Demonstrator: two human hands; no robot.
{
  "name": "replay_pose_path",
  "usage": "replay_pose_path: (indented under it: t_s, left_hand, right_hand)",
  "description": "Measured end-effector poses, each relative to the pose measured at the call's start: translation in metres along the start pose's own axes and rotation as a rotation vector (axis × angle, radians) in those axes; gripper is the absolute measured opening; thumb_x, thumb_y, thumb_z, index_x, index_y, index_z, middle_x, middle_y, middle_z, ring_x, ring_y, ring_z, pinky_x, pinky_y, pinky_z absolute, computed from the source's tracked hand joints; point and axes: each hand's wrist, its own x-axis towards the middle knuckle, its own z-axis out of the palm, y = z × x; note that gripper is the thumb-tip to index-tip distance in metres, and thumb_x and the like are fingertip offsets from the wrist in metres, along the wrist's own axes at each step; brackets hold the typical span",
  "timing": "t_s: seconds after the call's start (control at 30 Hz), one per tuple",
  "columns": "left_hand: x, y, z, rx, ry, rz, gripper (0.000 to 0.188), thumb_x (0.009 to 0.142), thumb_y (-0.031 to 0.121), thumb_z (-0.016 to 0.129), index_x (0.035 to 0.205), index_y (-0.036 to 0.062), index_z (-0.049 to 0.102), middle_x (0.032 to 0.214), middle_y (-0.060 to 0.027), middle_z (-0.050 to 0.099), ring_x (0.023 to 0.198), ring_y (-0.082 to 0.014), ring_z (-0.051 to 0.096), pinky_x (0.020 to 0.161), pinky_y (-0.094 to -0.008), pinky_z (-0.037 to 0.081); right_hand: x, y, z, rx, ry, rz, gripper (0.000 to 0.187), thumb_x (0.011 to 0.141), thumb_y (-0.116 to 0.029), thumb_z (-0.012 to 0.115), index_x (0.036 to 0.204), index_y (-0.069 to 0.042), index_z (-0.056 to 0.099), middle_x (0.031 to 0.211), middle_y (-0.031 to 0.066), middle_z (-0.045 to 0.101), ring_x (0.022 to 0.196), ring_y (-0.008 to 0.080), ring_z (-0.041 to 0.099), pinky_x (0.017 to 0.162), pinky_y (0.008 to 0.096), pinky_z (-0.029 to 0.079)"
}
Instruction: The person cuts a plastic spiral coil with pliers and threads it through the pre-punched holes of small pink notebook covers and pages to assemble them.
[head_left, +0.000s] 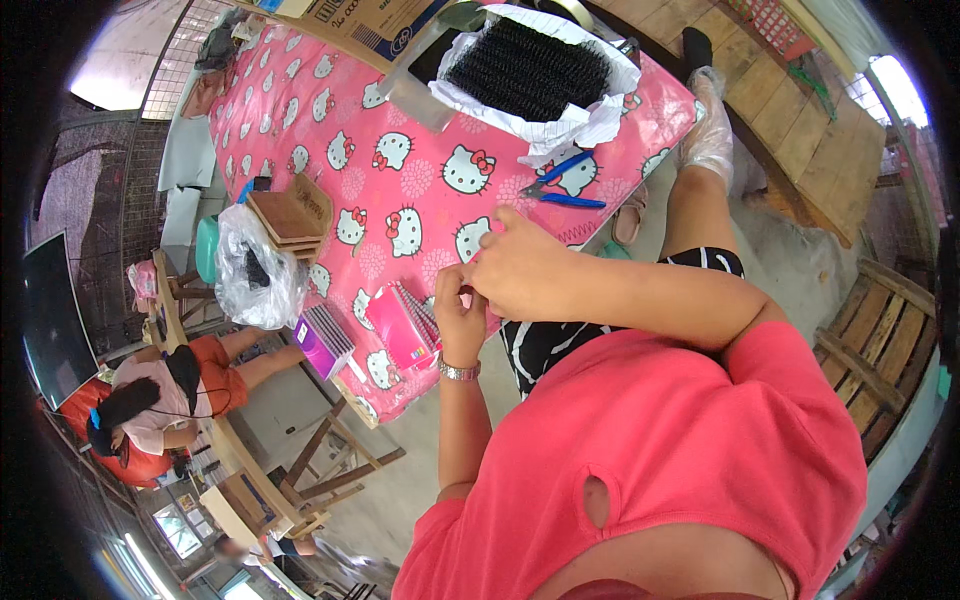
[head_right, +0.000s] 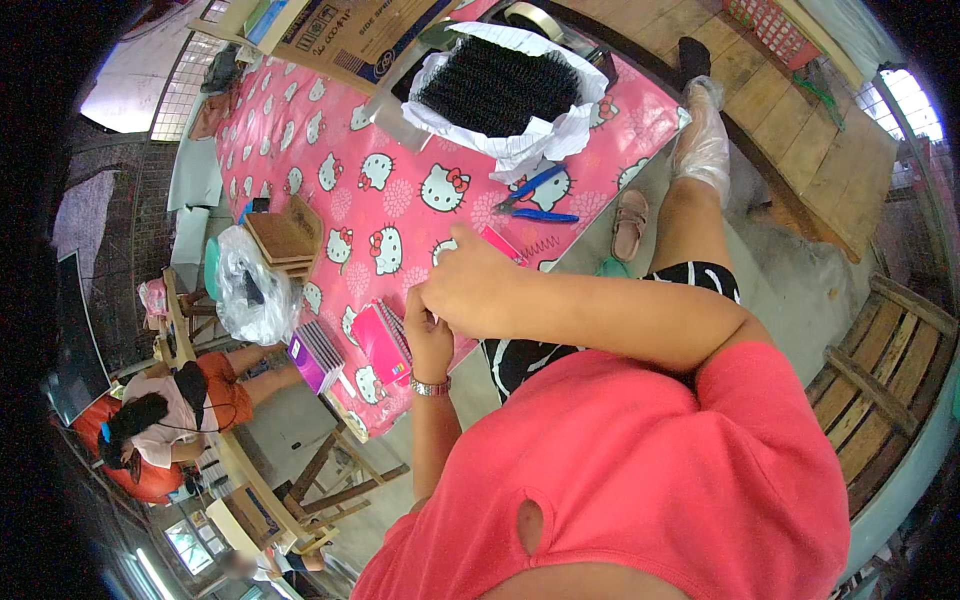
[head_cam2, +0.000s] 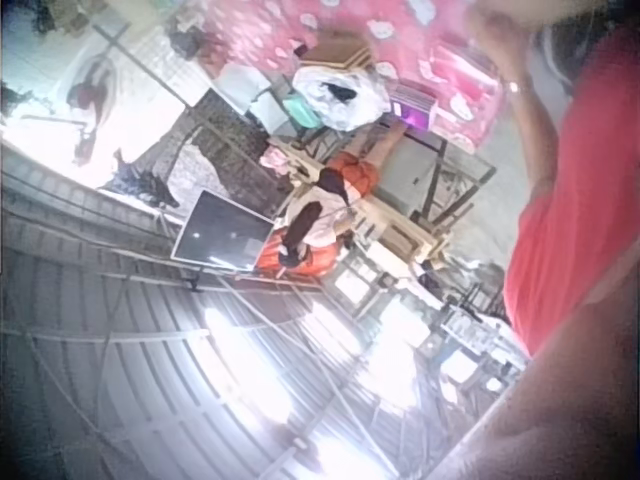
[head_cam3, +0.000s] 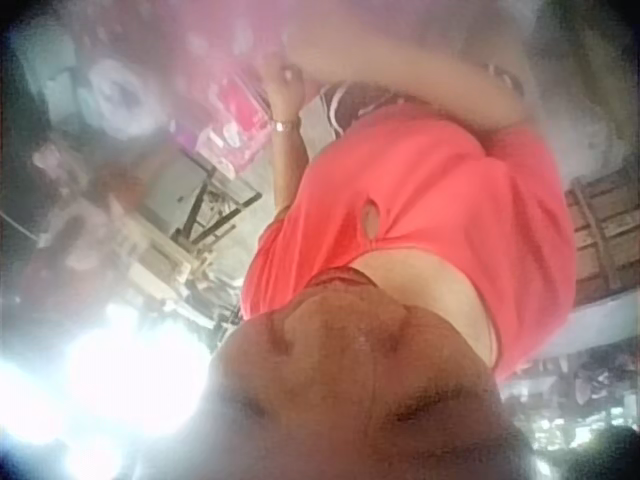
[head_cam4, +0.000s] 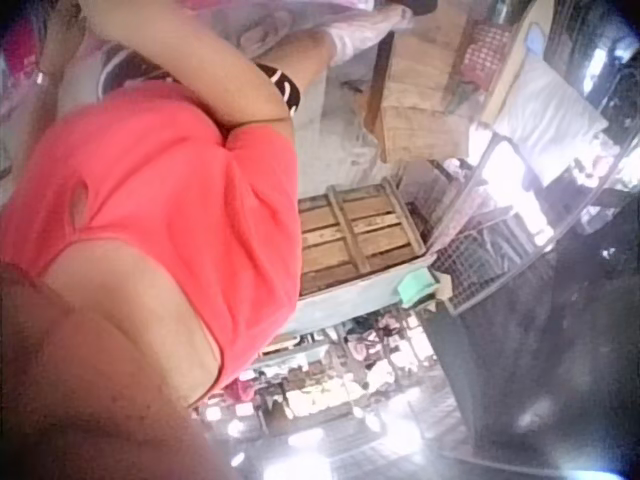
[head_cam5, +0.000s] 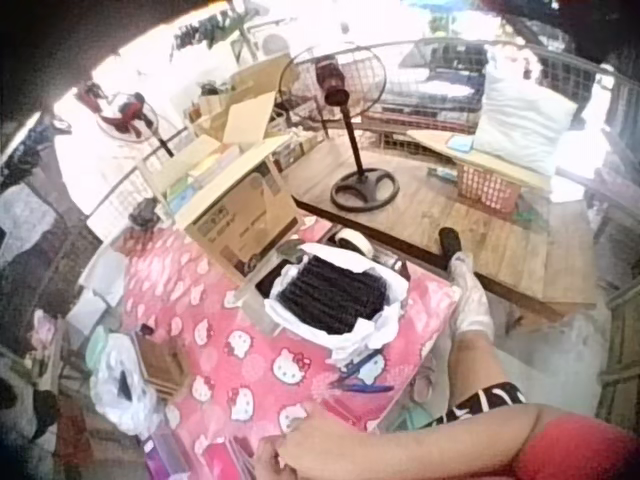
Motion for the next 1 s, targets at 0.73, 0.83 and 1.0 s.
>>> replay_pose_path:
  t_s: [0.73,0.83,1.0]
  left_hand:
    - [0.0,-0.021,0.015,-0.346,0.087,-0.069,0.03,0.078,-0.012,0.064,0.105,-0.0012,0.057,0.098,-0.006,0.062,0.088,-0.0116,0.061,0.077,-0.0263,0.051]
    - [-0.006,-0.023,0.009,-0.38,0.094,-0.108,0.028,0.081,-0.011,0.065,0.105,-0.0005,0.057,0.098,-0.0058,0.061,0.088,-0.0117,0.06,0.077,-0.026,0.05]
    - [-0.017,-0.031,0.002,-0.511,0.296,-0.147,0.021,0.092,-0.004,0.06,0.111,-0.002,0.051,0.103,-0.0084,0.058,0.087,-0.0147,0.061,0.074,-0.0269,0.053]
  right_hand:
    - [0.012,0.017,0.041,0.021,-0.178,0.064,0.027,0.074,-0.037,0.068,0.079,-0.01,0.071,0.075,0.0085,0.069,0.079,0.0254,0.066,0.094,0.0495,0.038]
    - [0.019,0.029,0.011,0.118,-0.249,0.107,0.037,0.077,-0.044,0.067,0.083,-0.008,0.072,0.077,0.0121,0.069,0.083,0.0288,0.067,0.09,0.0507,0.041]
    - [-0.004,0.094,0.009,0.371,-0.136,0.427,0.039,0.088,-0.041,0.06,0.098,-0.005,0.069,0.093,0.017,0.068,0.09,0.0355,0.065,0.09,0.0494,0.044]
